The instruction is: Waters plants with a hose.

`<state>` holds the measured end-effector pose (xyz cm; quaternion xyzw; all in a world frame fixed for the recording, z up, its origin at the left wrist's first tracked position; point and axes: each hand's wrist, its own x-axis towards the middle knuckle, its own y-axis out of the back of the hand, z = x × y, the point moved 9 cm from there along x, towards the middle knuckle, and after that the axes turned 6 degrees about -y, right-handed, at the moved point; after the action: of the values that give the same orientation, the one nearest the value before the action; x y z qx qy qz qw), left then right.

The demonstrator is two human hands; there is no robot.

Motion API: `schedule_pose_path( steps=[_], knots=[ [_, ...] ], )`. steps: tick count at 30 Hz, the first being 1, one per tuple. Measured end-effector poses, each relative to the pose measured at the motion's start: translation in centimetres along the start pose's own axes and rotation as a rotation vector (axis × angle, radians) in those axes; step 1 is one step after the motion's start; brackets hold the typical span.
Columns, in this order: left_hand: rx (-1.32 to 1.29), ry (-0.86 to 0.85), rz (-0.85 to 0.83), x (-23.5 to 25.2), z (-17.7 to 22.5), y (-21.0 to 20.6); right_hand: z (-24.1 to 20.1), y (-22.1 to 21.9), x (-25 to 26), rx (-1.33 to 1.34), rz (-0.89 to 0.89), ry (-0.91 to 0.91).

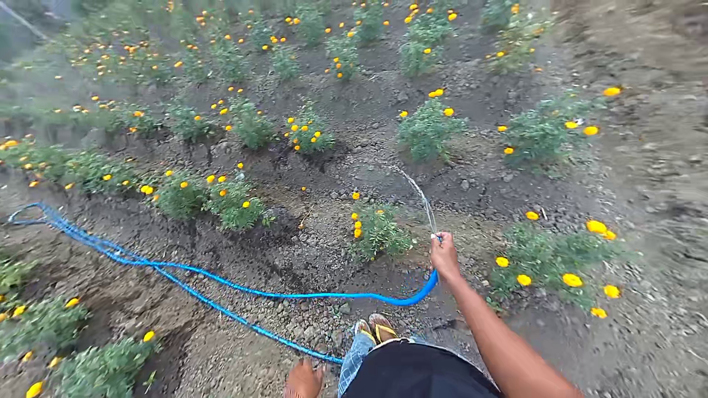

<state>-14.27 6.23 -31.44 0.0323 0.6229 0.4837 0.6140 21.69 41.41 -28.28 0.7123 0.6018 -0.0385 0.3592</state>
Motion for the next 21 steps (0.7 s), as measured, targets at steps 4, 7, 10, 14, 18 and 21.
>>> schedule_pose_path(
  steps=[4, 7, 10, 14, 18, 21],
  knots=[
    [0.078, -0.382, -0.060, 8.7, 13.9, 5.8, 0.5, 2.6, -1.9, 0.024, 0.039, -0.079],
    [0.113, -0.746, -0.137, 9.4, 24.1, 3.5, 0.1, 4.3, -3.7, 0.104, 0.073, -0.132],
    [0.121, -0.999, -0.286, 9.3, 28.4, -1.7, -1.3, 6.2, -5.7, 0.199, 0.067, -0.140],
    [0.055, -1.119, -0.394, 9.9, 26.3, -6.3, -2.4, 9.1, -8.4, 0.343, 0.048, -0.168],
    [0.035, -1.046, -0.330, 12.4, 21.0, -4.5, -2.5, 12.4, -10.1, 0.548, 0.045, -0.200],
    [0.145, -0.945, -0.377, 13.9, 16.4, -3.9, -2.9, 13.5, -11.5, 0.589, 0.029, -0.226]
  ],
)
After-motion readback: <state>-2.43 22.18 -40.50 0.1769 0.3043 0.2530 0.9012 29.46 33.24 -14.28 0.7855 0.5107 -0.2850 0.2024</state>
